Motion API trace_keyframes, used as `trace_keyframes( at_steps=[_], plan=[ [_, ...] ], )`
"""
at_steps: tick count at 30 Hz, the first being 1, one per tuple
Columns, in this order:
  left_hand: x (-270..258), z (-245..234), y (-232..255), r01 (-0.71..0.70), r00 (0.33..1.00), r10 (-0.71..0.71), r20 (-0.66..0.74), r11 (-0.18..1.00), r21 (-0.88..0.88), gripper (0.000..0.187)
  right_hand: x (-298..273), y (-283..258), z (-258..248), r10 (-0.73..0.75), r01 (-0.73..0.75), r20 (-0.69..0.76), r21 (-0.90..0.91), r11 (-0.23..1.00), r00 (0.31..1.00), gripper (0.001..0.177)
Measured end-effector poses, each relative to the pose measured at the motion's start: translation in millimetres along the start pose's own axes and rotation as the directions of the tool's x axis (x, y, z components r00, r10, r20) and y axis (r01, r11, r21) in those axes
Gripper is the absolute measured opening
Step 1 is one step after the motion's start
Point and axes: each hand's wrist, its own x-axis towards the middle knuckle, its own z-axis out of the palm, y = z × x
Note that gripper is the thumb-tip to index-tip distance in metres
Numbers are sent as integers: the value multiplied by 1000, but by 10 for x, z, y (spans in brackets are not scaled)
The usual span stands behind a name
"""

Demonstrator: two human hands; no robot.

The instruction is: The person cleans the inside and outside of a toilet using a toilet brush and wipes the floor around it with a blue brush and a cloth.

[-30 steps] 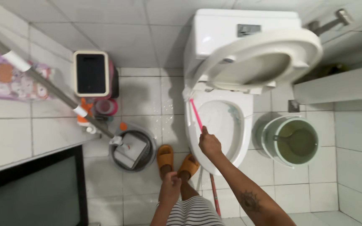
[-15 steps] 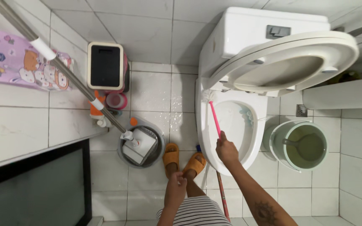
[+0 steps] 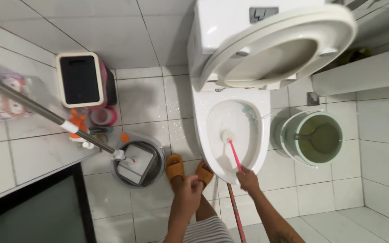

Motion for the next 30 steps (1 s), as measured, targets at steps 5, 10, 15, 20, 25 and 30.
trace_keyframes(
  at_steps=[5, 10, 15, 20, 25, 30],
  plan=[
    [132, 255, -537, -14, 998, 18, -64, 997, 74, 33, 1291, -255, 209, -451, 380, -129, -368, 849, 883, 47],
    [309, 528, -1206, 26, 995, -35, -97, 995, -92, 33, 1720, -744, 732, -507, 410, -123, -441, 798, 853, 34],
    [130, 469, -1115, 222, 975, -223, -17, 975, -23, 35, 408, 553, 500, -446, 404, 68, -559, 724, 893, 52],
    [292, 886, -1677, 141, 988, -157, -16, 926, -351, 38, 52, 745, -516, -88, 189, 168, -849, 494, 982, 55],
    [450, 1140, -2114, 85, 991, -116, -69, 934, -346, 38, 1659, -416, 145, -485, 300, 14, -801, 518, 874, 50],
    [370, 728, -1901, -10, 980, -4, -199, 998, -66, 22, 1783, -445, 581, -607, 360, 35, -832, 423, 794, 51]
  ],
)
